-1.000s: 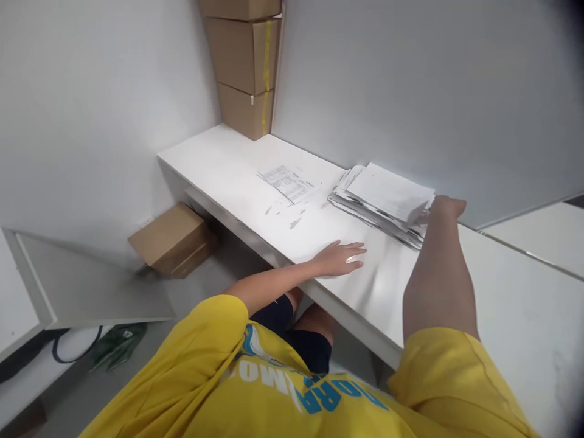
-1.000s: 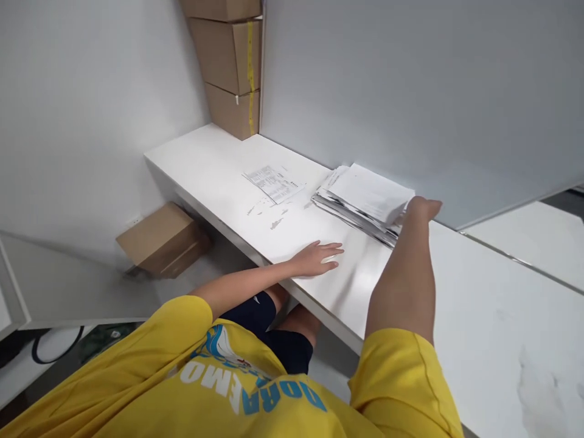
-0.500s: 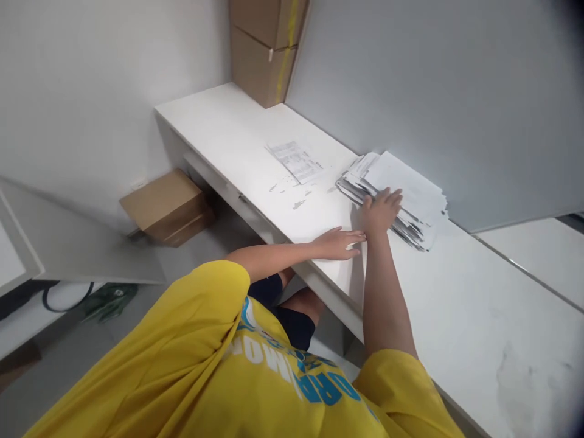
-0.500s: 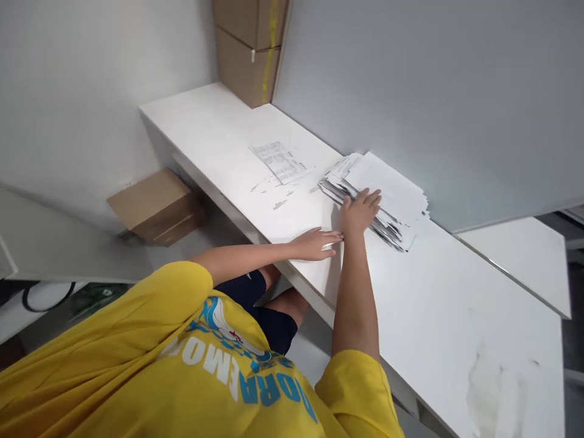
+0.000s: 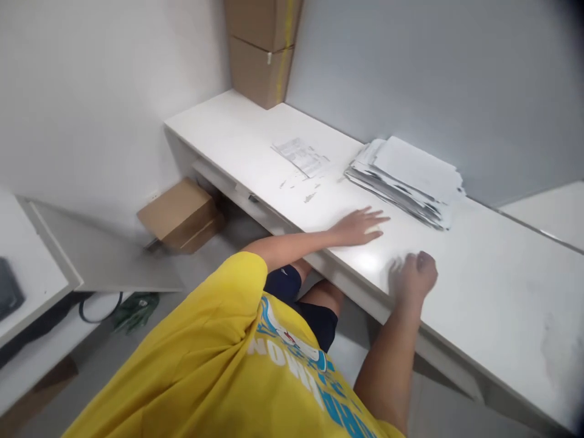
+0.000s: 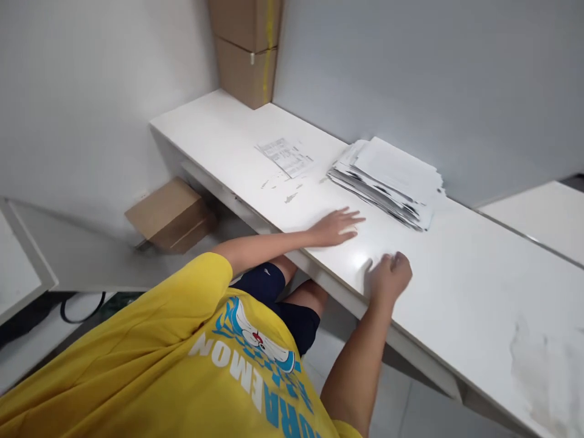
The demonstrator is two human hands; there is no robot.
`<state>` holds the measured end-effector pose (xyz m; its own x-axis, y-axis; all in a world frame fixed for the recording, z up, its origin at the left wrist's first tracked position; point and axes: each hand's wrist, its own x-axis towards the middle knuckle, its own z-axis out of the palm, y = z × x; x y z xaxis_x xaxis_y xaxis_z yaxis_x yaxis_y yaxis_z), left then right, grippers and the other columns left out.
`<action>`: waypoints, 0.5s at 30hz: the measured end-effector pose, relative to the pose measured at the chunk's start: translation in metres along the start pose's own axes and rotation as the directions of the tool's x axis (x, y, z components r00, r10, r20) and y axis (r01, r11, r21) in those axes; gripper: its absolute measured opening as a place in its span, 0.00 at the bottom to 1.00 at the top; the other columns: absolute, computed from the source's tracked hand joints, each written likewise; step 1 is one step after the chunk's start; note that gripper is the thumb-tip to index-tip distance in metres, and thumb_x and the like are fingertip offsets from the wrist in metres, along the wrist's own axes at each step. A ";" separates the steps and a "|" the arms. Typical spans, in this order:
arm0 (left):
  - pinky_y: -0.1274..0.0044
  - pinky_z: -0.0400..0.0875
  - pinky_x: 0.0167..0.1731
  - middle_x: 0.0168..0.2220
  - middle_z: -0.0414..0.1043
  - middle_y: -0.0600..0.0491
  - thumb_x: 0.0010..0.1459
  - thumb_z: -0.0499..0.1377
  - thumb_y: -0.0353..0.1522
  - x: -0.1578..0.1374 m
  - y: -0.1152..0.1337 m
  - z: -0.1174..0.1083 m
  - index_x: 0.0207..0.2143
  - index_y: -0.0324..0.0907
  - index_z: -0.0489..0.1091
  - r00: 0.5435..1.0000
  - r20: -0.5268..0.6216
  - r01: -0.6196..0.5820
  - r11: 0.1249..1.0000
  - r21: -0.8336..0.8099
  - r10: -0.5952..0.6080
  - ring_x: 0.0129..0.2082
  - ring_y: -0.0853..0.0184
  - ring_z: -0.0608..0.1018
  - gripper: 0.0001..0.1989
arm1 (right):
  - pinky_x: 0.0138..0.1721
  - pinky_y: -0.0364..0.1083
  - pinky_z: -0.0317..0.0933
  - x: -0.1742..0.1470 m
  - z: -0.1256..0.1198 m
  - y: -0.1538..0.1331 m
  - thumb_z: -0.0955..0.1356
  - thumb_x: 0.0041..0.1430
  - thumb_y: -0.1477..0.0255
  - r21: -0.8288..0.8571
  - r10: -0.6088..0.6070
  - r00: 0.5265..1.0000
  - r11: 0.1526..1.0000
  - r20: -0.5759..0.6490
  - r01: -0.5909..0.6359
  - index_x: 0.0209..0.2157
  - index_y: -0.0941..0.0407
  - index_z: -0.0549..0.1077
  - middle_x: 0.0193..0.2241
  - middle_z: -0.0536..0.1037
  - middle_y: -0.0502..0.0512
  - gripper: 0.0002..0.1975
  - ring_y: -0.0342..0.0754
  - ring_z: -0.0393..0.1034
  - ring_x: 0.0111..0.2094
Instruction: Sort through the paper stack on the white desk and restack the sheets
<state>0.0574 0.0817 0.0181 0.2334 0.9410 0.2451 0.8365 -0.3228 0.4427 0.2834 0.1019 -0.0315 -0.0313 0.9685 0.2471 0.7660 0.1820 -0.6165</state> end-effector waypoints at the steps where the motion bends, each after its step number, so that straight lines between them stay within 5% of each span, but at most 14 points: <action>1: 0.67 0.48 0.70 0.68 0.58 0.49 0.69 0.48 0.39 0.007 -0.011 -0.009 0.66 0.39 0.60 1.000 -0.018 0.004 1.000 0.026 -0.004 0.71 0.58 0.54 0.27 | 0.57 0.65 0.59 -0.001 0.002 -0.003 0.60 0.58 0.61 -0.038 0.028 0.998 0.999 -0.063 -0.031 0.53 0.65 0.70 0.49 0.73 0.76 0.28 0.68 0.67 0.54; 5: 0.60 0.44 0.70 0.68 0.59 0.48 0.63 0.53 0.32 0.028 -0.077 -0.057 0.66 0.40 0.59 0.983 -0.070 0.181 0.962 0.206 -0.170 0.71 0.54 0.53 0.29 | 0.59 0.64 0.56 0.005 0.009 -0.013 0.61 0.54 0.65 -0.155 -0.006 0.994 0.988 -0.113 -0.012 0.47 0.67 0.73 0.46 0.74 0.75 0.25 0.66 0.66 0.52; 8: 0.55 0.41 0.69 0.70 0.53 0.41 0.63 0.54 0.35 0.020 -0.124 -0.081 0.68 0.34 0.56 0.847 -0.226 0.529 0.800 0.282 -0.480 0.71 0.47 0.51 0.33 | 0.60 0.63 0.53 0.006 0.013 -0.015 0.60 0.55 0.65 -0.163 -0.012 0.992 0.987 -0.125 -0.008 0.49 0.68 0.72 0.51 0.72 0.76 0.26 0.65 0.63 0.55; 10: 0.56 0.45 0.68 0.70 0.53 0.39 0.66 0.50 0.39 0.009 -0.141 -0.085 0.66 0.33 0.58 0.761 -0.288 0.647 0.713 0.270 -0.581 0.70 0.45 0.52 0.30 | 0.60 0.63 0.53 0.005 0.015 -0.015 0.60 0.56 0.65 -0.147 -0.013 0.989 0.989 -0.148 -0.009 0.51 0.67 0.71 0.52 0.72 0.74 0.27 0.64 0.63 0.56; 15: 0.60 0.54 0.63 0.61 0.67 0.40 0.67 0.48 0.35 -0.003 -0.143 -0.077 0.62 0.36 0.63 0.783 -0.302 0.617 0.737 0.274 -0.543 0.65 0.49 0.62 0.23 | 0.61 0.63 0.52 0.005 0.020 -0.010 0.60 0.57 0.63 -0.134 -0.009 0.987 0.991 -0.160 -0.013 0.53 0.66 0.70 0.54 0.71 0.75 0.28 0.64 0.62 0.58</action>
<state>-0.1015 0.1172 0.0207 -0.4214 0.8818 0.2118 0.8969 0.3707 0.2411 0.2630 0.1081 -0.0390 0.0653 0.9271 0.3692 0.8455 0.1450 -0.5139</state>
